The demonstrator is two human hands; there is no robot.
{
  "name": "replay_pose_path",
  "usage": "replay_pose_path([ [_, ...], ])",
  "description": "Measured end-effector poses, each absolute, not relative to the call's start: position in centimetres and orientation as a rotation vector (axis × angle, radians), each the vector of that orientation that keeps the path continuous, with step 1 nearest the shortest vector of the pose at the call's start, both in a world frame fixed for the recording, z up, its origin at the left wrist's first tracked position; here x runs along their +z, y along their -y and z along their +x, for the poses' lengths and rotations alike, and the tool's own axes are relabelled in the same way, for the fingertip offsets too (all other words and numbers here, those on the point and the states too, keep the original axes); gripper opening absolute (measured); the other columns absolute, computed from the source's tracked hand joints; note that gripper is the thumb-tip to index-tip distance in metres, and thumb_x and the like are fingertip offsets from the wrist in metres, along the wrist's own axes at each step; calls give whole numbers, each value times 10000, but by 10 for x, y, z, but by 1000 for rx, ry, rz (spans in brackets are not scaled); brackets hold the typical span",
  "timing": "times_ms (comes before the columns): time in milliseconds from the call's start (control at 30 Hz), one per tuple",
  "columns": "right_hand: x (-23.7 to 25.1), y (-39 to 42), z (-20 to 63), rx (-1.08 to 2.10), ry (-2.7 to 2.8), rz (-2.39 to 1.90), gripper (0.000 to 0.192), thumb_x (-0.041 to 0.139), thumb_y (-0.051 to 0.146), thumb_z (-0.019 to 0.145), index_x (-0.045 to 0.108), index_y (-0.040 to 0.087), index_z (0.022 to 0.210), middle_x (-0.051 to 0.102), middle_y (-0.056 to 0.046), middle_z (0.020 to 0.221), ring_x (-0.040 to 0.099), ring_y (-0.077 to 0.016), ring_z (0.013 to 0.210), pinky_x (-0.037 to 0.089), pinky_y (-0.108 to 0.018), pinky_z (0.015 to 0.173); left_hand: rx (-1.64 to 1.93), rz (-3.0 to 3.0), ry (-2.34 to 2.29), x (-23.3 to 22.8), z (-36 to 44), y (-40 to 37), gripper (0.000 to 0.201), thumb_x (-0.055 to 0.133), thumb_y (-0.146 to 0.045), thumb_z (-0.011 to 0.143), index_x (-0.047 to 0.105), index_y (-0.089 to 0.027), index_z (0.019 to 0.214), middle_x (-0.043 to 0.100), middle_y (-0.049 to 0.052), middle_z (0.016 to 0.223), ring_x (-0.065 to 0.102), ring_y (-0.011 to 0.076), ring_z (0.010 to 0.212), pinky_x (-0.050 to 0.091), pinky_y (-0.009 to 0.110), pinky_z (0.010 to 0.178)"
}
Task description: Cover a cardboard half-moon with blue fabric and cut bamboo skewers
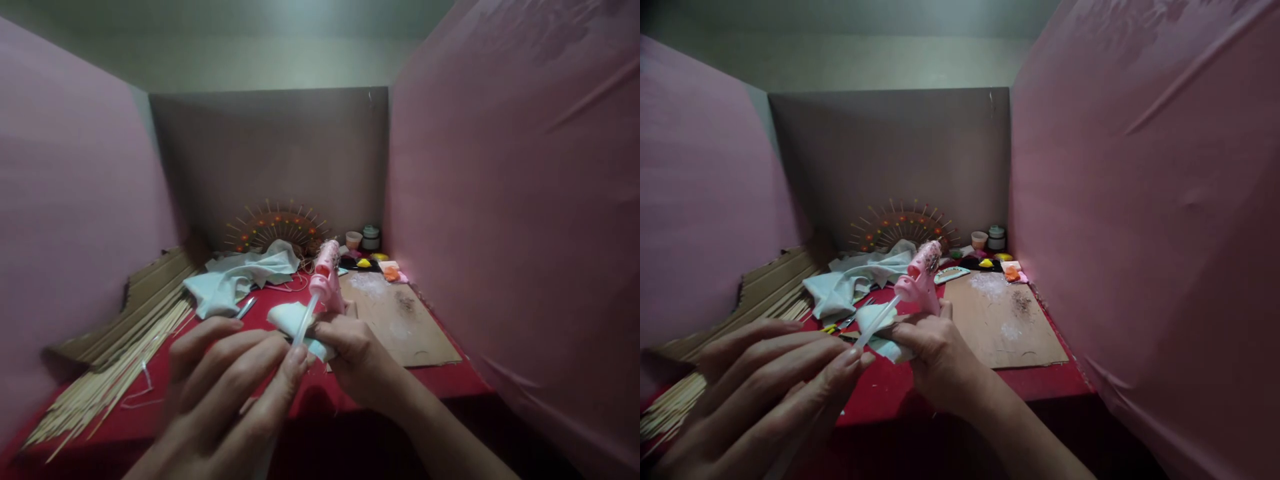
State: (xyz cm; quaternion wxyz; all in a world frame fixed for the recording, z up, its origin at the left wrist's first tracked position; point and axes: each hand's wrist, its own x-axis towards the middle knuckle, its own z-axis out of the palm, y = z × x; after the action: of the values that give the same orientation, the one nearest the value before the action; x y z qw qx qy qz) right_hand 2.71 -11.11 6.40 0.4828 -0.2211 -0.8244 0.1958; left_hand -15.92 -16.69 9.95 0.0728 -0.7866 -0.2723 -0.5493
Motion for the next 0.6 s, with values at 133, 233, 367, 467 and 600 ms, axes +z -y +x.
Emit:
replay_pose_path([
  [133, 62, 115, 24, 351, 2020, -496, 327, 464, 37, 845, 686, 201, 1021, 724, -69, 956, 647, -181, 865, 433, -332, 827, -1064, -2186, 611, 92, -160, 175, 410, 646, -147, 786, 643, -161, 1196, 716, 89, 1064, 653, 276, 960, 419, 458, 935],
  [233, 62, 119, 19, 191, 2023, -472, 347, 452, 78, 872, 651, 219, 1119, 725, -75, 1006, 649, -186, 939, 431, -345, 863, -1105, -2103, 636, 86, -159, 175, 370, 690, -131, 757, 653, -127, 1125, 718, 102, 1020, 650, 271, 938, 449, 457, 878],
  [367, 62, 124, 13, -22, 1998, -461, 358, 435, 112, 902, 607, 221, 1197, 712, -78, 1058, 634, -188, 981, 418, -358, 878, -1172, -1964, 655, 83, -161, 174, 384, 774, -72, 669, 668, -186, 1020, 740, 55, 942, 651, 229, 850, 473, 427, 809],
  [467, 63, 128, 10, -98, 1979, -454, 317, 432, 147, 932, 602, 220, 1191, 705, -68, 1088, 632, -178, 960, 403, -361, 882, -1204, -1986, 659, 84, -164, 175, 378, 770, -55, 670, 655, -202, 999, 737, 37, 941, 645, 213, 848, 480, 419, 815],
  [600, 63, 133, 8, -195, 1978, -473, 258, 413, 178, 953, 633, 197, 1086, 718, -58, 1021, 631, -186, 924, 371, -385, 930, -1311, -2011, 712, 81, -165, 177, 362, 727, -32, 696, 638, -187, 1011, 725, 39, 977, 640, 209, 871, 467, 426, 847],
])
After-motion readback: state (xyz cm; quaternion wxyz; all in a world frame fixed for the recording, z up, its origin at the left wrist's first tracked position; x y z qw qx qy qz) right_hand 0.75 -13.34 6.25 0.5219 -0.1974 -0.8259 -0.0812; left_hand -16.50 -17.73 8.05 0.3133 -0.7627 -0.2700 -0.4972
